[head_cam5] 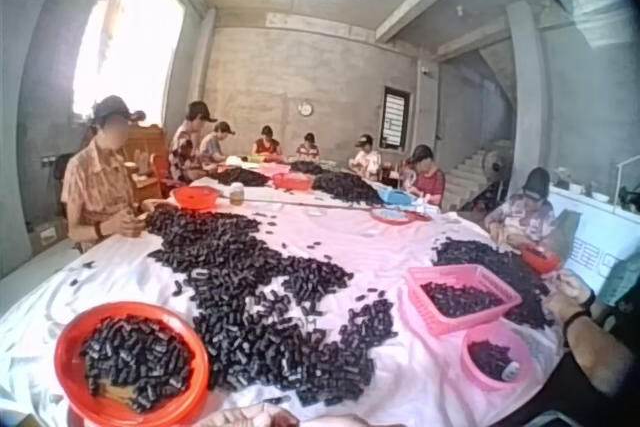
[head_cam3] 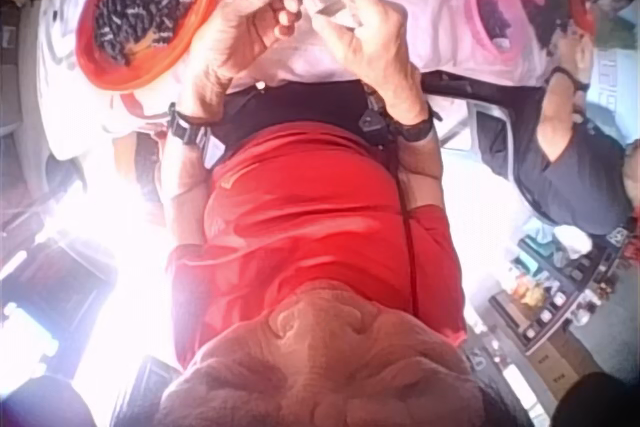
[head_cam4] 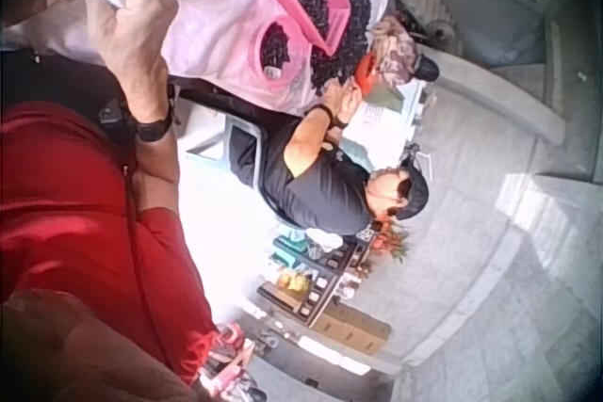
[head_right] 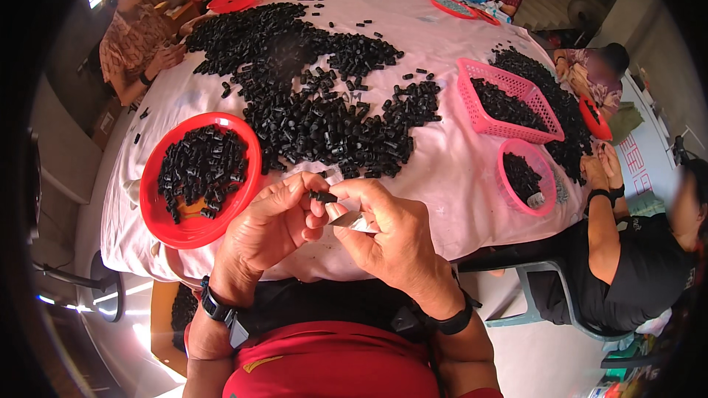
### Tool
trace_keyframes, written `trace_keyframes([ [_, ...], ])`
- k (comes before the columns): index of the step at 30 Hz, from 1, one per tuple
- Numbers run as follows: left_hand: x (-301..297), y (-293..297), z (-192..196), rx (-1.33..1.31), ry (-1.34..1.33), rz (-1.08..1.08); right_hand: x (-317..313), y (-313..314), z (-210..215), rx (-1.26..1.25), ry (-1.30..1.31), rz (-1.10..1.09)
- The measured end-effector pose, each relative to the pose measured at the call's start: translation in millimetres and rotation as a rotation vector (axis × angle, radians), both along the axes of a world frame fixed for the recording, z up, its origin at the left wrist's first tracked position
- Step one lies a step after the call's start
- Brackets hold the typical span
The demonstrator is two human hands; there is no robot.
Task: Inserting small white components into black plastic shoe parts at an assembly table.
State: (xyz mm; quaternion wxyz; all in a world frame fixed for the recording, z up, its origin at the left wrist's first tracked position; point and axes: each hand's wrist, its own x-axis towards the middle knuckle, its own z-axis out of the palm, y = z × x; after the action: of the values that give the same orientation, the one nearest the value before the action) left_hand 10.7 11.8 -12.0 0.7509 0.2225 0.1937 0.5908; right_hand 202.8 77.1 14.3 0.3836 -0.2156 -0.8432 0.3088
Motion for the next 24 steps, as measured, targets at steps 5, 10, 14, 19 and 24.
trace_keyframes([
  [5,5,-1,4,0.090,0.177,0.087,-1,-3,-3,-0.016,0.014,-0.034],
  [10,8,-1,5,0.077,0.188,0.109,-6,-8,2,0.050,0.029,-0.034],
  [14,6,0,-1,0.115,0.184,0.092,-4,-6,7,0.115,-0.059,-0.123],
  [19,8,-3,6,0.108,0.194,0.023,-2,-3,4,0.034,-0.138,-0.150],
  [24,9,-3,7,0.112,0.215,0.001,-2,-4,7,0.027,-0.166,-0.153],
])
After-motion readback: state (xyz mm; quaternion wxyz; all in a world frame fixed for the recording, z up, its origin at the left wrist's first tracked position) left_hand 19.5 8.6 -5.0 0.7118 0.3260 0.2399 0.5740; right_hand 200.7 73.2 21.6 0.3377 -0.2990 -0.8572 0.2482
